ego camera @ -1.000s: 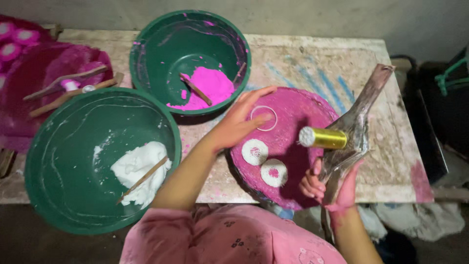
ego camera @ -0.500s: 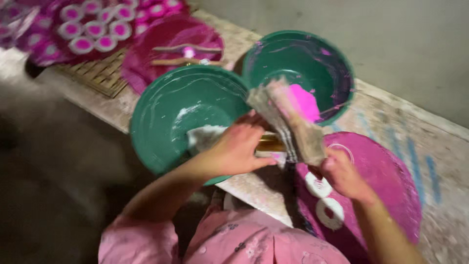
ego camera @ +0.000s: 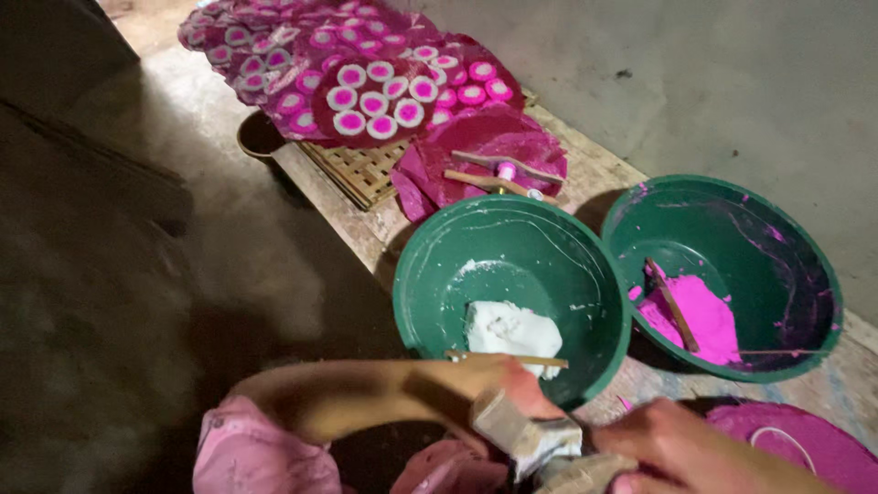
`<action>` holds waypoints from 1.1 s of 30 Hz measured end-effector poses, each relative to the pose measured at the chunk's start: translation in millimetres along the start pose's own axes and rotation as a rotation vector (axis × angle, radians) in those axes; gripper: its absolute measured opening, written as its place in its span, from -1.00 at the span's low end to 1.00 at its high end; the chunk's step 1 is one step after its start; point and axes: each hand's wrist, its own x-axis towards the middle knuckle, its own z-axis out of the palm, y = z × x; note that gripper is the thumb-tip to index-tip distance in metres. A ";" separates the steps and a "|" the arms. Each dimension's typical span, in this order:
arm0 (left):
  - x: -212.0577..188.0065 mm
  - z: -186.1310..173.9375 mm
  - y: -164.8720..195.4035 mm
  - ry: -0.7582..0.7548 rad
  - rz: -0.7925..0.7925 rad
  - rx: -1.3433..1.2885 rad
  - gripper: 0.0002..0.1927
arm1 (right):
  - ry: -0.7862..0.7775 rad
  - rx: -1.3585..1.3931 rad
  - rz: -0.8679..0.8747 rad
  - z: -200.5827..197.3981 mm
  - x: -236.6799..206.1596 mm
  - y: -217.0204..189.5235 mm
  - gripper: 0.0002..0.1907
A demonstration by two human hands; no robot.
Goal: The person packs white paste into a handheld wooden press mold, clamps it to form a small ring-shaped piece, and ejects the molded piece onto a pink board with other finished pieces. They repeat the molding cycle, occasionally adding pink material to pieces and arranging the finished rings on the board.
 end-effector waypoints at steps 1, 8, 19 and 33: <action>-5.6 -1.8 -2.3 0.037 0.042 0.051 -0.38 | 0.040 0.132 -0.037 3.8 0.4 1.7 -0.40; -25.5 -3.9 -37.2 0.053 -0.078 0.013 -0.22 | 0.203 0.255 -0.112 29.0 8.3 16.3 -0.35; -94.9 -35.5 -154.9 0.205 -0.202 -0.915 -0.55 | 0.572 -0.813 0.089 10.4 -30.7 41.9 -0.59; -23.5 110.1 -190.2 0.513 -0.371 -1.138 -0.69 | 0.802 0.359 0.134 -9.6 64.2 38.9 -0.39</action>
